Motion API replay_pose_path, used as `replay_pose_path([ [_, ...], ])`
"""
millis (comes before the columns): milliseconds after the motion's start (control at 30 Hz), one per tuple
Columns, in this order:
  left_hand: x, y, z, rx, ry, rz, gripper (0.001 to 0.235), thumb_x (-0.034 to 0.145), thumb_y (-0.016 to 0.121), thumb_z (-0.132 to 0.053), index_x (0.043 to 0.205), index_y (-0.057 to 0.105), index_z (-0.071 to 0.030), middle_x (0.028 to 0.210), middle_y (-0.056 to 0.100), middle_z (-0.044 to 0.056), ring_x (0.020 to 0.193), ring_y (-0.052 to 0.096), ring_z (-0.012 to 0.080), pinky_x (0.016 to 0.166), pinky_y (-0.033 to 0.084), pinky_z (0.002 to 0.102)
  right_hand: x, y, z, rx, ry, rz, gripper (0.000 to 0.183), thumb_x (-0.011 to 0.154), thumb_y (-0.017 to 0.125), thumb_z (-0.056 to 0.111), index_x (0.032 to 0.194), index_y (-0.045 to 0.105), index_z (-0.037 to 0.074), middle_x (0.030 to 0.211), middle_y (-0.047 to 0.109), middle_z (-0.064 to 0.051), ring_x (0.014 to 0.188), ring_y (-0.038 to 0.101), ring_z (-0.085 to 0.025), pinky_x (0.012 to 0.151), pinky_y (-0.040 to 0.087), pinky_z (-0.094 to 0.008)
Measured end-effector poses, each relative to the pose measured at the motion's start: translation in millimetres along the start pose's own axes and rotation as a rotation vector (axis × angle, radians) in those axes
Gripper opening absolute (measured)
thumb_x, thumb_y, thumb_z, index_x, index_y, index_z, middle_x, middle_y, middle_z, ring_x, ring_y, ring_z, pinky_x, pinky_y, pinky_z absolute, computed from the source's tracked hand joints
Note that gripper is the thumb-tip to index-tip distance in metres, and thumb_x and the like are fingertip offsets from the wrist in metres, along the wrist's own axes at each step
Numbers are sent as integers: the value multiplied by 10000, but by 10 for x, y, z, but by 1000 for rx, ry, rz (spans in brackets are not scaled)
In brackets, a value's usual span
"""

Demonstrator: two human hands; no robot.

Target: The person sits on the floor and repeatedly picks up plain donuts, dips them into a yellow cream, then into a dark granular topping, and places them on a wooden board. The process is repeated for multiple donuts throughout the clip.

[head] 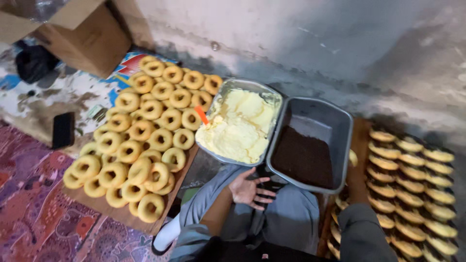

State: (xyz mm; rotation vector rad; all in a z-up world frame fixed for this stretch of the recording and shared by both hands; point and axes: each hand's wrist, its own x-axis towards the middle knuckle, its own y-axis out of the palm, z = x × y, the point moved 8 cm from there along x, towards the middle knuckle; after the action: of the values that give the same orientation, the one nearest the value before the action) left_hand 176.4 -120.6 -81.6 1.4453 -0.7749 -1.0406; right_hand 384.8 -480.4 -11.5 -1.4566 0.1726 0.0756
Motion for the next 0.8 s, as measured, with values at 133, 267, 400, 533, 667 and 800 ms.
replay_pose_path([
  [133,77,-2,-39,36,10,6,763,971,480,-796,1531,434,-280,1674,256,309,1507,296,505,1149,230,713,-171,-47,-80,53,23,-8,517,908,685,259,1404,574,160,1216,607,-192,1057,574,-378,914,447,-525],
  [267,44,26,-43,78,2,4,771,967,478,-796,1545,414,-288,1664,256,305,1499,296,498,1137,236,711,-547,-264,-180,295,126,-352,547,899,739,257,1398,548,141,1183,600,-153,997,568,-336,863,452,-497],
  [400,6,67,66,127,1,2,771,973,475,-802,1533,400,-278,1673,252,304,1509,294,500,1146,230,712,-952,-133,-189,909,177,-548,586,890,792,256,1393,523,122,1151,592,-114,938,563,-294,812,457,-469],
  [533,-60,155,129,143,15,53,814,940,461,-836,1519,401,-268,1626,288,297,1456,315,533,1079,277,742,-1496,561,746,1967,-238,244,330,1109,715,303,1264,510,96,1035,587,-40,881,569,-191,764,483,-370],
  [667,-259,251,395,148,15,220,852,1045,457,-798,1584,375,-144,1555,395,318,1367,441,559,999,461,674,-2286,1368,1931,1445,-49,658,488,1073,646,435,1371,712,54,786,514,-133,630,507,-254,549,437,-368],
  [800,-545,-72,399,487,459,-329,613,974,488,-565,1507,360,-292,1458,543,85,1279,607,264,920,576,519,-2547,852,2378,1190,-29,19,502,866,751,254,1302,577,76,1076,684,-93,944,686,-234,767,576,-404],
])
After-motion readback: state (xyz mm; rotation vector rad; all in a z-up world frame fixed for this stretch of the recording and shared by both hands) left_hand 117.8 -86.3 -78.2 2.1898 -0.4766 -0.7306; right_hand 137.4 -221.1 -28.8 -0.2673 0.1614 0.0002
